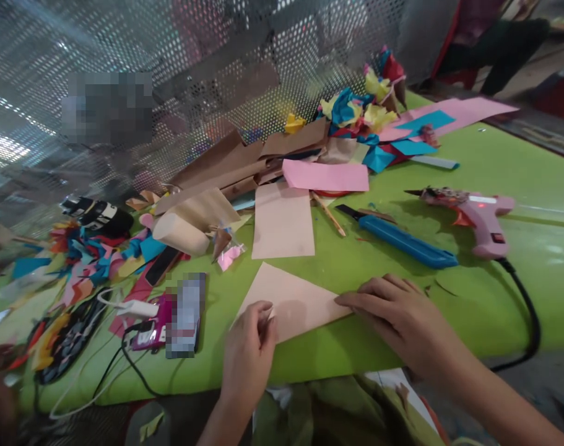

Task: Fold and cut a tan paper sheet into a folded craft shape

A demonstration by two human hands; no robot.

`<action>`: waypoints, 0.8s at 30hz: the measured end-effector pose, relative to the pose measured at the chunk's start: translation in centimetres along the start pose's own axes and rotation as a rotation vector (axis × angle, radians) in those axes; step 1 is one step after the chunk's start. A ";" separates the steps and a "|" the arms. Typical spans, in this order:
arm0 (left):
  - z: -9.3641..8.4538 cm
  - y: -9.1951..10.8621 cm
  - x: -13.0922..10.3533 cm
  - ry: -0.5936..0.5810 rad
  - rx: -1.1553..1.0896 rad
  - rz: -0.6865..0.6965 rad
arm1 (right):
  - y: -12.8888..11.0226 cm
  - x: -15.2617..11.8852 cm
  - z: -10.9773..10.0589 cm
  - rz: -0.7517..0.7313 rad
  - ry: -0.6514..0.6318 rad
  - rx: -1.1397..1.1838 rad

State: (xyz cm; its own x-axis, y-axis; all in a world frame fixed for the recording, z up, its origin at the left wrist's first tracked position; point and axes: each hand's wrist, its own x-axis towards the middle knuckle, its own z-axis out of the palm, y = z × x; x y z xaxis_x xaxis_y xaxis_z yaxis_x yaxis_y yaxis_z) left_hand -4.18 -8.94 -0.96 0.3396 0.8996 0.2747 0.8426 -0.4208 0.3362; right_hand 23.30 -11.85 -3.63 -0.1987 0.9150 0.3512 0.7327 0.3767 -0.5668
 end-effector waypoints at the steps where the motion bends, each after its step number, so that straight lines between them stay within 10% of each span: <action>1: 0.0 0.0 0.0 -0.006 -0.005 0.000 | 0.0 0.0 0.0 -0.004 0.006 0.000; 24: -0.6 -0.5 0.6 -0.176 0.056 0.056 | -0.4 -1.4 0.3 0.011 0.018 -0.030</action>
State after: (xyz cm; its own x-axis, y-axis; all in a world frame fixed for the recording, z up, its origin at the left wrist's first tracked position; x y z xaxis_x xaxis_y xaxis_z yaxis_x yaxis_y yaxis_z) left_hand -4.65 -8.26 -0.41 0.4504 0.8836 0.1278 0.8406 -0.4680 0.2728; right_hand 23.12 -13.21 -4.09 -0.1789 0.9161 0.3588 0.7542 0.3619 -0.5480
